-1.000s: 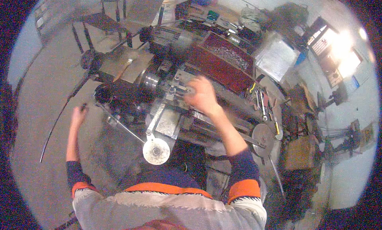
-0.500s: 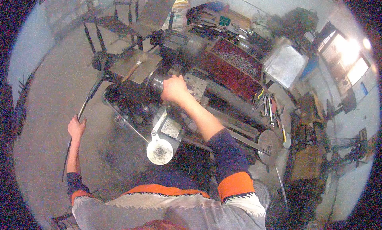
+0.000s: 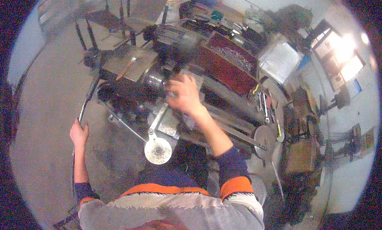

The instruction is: The person operates a metal lathe, repeatedly loading small cylindrical metal pieces into the chuck, turning the machine on to machine the parts, and then removing the finished pieces. The person uses a long metal rod to assist with loading and unloading the parts from the chuck.

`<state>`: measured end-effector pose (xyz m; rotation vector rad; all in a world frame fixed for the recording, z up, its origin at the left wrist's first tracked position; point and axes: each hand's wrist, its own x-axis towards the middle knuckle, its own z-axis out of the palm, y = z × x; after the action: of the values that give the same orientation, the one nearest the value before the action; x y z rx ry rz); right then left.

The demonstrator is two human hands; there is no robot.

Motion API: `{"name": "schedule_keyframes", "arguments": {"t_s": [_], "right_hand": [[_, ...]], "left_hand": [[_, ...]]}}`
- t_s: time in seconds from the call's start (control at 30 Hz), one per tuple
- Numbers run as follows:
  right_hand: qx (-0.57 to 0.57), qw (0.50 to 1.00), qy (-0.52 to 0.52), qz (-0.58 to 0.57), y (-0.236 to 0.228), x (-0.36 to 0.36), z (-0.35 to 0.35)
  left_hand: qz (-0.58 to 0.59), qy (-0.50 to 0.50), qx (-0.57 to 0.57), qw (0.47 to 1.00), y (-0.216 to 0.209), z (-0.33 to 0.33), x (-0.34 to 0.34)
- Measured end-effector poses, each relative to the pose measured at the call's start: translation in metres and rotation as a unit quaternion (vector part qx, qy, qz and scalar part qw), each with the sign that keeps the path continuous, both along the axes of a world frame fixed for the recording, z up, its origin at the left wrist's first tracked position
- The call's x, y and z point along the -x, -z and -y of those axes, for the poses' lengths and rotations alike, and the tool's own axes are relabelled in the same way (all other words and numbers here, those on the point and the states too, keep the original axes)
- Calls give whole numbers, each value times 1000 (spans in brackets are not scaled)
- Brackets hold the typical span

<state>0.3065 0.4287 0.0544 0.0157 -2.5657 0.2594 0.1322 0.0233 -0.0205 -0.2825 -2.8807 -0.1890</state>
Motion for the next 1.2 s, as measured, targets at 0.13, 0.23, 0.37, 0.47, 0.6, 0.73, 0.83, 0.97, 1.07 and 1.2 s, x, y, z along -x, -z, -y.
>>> {"name": "schedule_keyframes", "arguments": {"t_s": [0.13,0.23,0.37,0.47,0.6,0.73,0.83,0.97,1.07,1.2], "right_hand": [[204,973,-72,-82,8,-68,8],[236,968,-33,-77,20,-95,8],[245,963,-14,-113,21,-113,-1],[243,961,10,-133,17,-124,-11],[201,972,37,-112,-1,-129,-50],[125,966,137,-177,-29,-94,-133],[79,944,244,-207,-10,-82,-163],[130,964,175,-155,41,-108,-111],[204,946,239,-75,78,-173,-79],[202,902,376,-67,105,-301,-65]], "left_hand": [[-114,117,71,984,-26,-28,-12],[-32,307,-172,935,-21,-73,-15],[-1,451,-98,887,0,-148,-33],[159,403,-65,899,23,-175,-41],[108,364,-129,916,28,-176,-43],[89,358,-120,921,26,-179,-44],[80,351,-117,926,20,-183,-47],[91,354,-141,920,31,-173,-44],[51,384,-141,911,42,-175,-38],[119,405,-144,895,43,-180,-35]]}}
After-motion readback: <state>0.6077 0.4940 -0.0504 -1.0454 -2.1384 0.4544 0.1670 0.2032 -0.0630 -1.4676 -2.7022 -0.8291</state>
